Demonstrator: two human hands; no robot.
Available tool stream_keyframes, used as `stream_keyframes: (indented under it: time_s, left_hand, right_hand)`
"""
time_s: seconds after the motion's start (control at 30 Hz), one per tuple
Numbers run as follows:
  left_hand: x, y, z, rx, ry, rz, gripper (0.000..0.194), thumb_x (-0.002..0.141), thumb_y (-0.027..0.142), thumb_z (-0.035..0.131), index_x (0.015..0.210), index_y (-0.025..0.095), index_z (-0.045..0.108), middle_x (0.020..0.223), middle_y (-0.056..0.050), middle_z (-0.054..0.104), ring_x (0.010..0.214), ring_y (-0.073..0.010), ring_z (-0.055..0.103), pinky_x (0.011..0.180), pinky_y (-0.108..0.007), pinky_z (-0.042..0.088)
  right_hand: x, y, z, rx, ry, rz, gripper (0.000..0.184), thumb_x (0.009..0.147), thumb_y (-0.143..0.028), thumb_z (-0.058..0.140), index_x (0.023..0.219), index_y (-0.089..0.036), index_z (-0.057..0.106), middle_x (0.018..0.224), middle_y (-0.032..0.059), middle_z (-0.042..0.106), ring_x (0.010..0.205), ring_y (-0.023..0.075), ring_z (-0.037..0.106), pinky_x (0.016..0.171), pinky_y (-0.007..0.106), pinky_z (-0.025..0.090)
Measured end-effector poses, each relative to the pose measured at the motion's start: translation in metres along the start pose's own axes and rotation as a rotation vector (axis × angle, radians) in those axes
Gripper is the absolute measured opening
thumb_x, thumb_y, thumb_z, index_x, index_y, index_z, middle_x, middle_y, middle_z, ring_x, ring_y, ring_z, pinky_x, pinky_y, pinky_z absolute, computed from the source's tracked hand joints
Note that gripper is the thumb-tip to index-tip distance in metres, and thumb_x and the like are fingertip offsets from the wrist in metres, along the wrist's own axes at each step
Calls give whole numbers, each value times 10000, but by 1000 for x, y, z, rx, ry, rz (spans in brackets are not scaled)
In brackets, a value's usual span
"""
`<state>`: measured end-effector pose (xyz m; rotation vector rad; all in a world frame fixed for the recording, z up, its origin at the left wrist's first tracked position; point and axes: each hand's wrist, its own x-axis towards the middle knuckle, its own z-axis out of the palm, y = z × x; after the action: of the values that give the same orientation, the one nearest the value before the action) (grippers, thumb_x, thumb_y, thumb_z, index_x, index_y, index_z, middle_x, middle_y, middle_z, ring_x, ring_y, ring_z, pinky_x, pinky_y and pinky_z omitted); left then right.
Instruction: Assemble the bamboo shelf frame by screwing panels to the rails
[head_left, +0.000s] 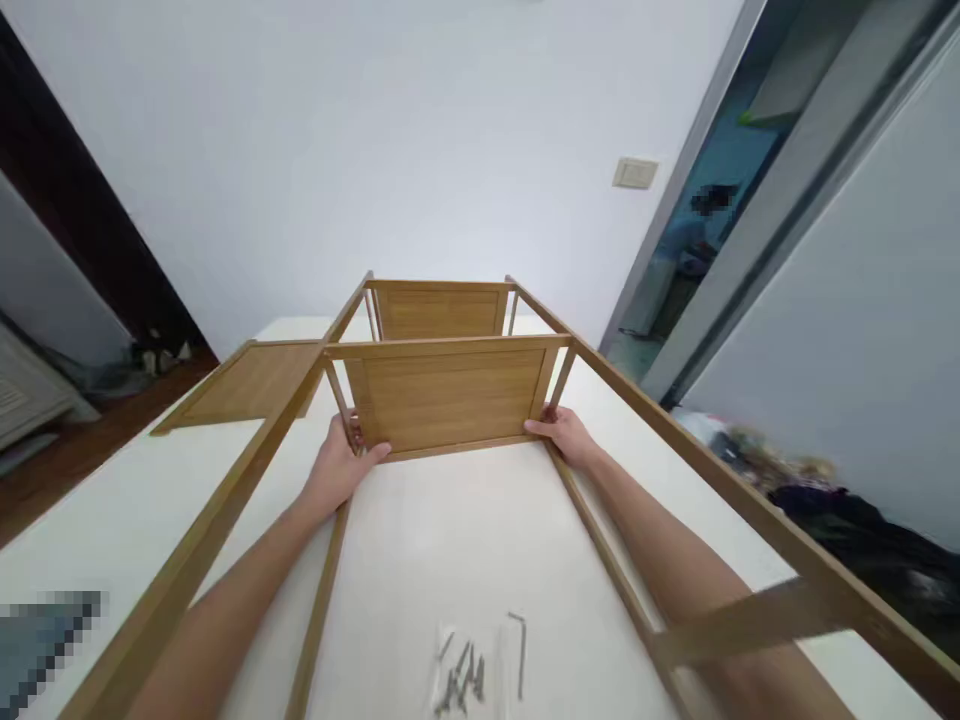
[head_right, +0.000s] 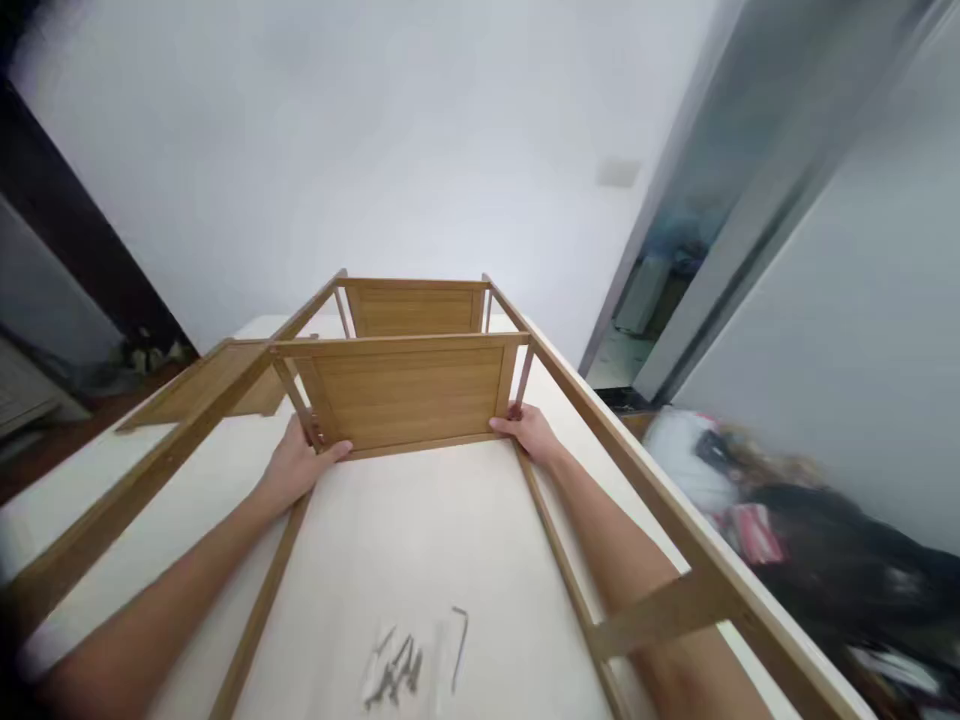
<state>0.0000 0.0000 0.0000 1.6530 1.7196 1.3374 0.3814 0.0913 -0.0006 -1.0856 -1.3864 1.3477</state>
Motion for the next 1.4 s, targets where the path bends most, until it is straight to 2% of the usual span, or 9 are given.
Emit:
stream_keyframes:
  time_s: [0.17, 0.23, 0.33, 0.4, 0.53, 0.6, 0.67, 1.07, 1.4]
  left_hand:
    - [-7, 26, -10, 159, 451, 176, 638, 603, 435, 817, 1104, 206, 496, 891, 9, 514, 792, -169, 536, 746, -324, 487]
    - [-16, 40, -11, 212, 364, 257, 354, 701, 424, 753, 893, 216, 541, 707, 55, 471, 641, -130, 482, 653, -272, 446]
    - [-29, 65, -8, 190, 202, 351, 263, 742, 390, 717, 739, 211, 525, 609, 68, 443, 561, -106, 434, 581, -241, 390]
    - [-35, 83, -5, 161, -99, 345, 220, 756, 361, 698, 704, 202, 554, 618, 58, 460, 579, -105, 441, 582, -233, 382]
    - [-48, 110, 4, 68, -1018, 216, 168, 669, 325, 780, 793, 224, 726, 746, 36, 551, 711, -120, 519, 627, -212, 411]
    - [-56, 113, 11, 56, -1296, 238, 201, 659, 344, 800, 840, 260, 771, 768, 35, 538, 739, -122, 521, 632, -206, 410]
    - [-63, 109, 20, 74, -1410, 274, 212, 675, 367, 795, 871, 285, 789, 749, 36, 516, 723, -119, 512, 613, -209, 395]
    - [-76, 99, 32, 364, -1298, 268, 209, 534, 267, 836, 718, 244, 741, 735, 42, 607, 694, -136, 536, 555, -231, 357]
    - [-83, 108, 36, 195, -1332, 317, 149, 662, 298, 785, 810, 279, 794, 699, 42, 567, 631, -105, 524, 547, -215, 373]
  right_hand:
    - [-2, -2, 4, 31, -18, 2, 458, 520, -385, 896, 908, -209, 730, 911, 42, 778, 928, 297, 707, 897, 438, 537]
    - [-4, -2, 7, 50, -27, 2, 460, 526, -390, 894, 919, -216, 727, 943, 41, 776, 924, 290, 710, 901, 438, 539]
    - [-4, -2, 9, 72, -31, 2, 455, 532, -389, 892, 917, -217, 724, 963, 41, 774, 919, 281, 712, 919, 442, 535]
    - [-3, -1, 9, 79, -30, 1, 457, 530, -384, 894, 918, -215, 723, 963, 41, 774, 923, 279, 712, 932, 445, 528]
    - [-1, 1, 8, 79, -23, -2, 457, 526, -380, 897, 910, -205, 721, 937, 41, 776, 917, 278, 711, 933, 448, 527]
    - [-1, 1, 7, 77, -21, -2, 458, 522, -380, 898, 904, -201, 720, 925, 42, 776, 909, 276, 711, 931, 450, 528]
    - [-1, 1, 7, 78, -21, -3, 455, 521, -377, 899, 899, -201, 720, 921, 42, 775, 900, 274, 711, 931, 451, 527]
    - [-1, 2, 8, 71, -22, -7, 440, 538, -375, 888, 906, -211, 713, 906, 32, 770, 861, 255, 708, 894, 437, 540]
    - [0, 3, 6, 59, -18, -6, 438, 531, -366, 888, 899, -212, 709, 909, 25, 769, 899, 261, 705, 911, 430, 528]
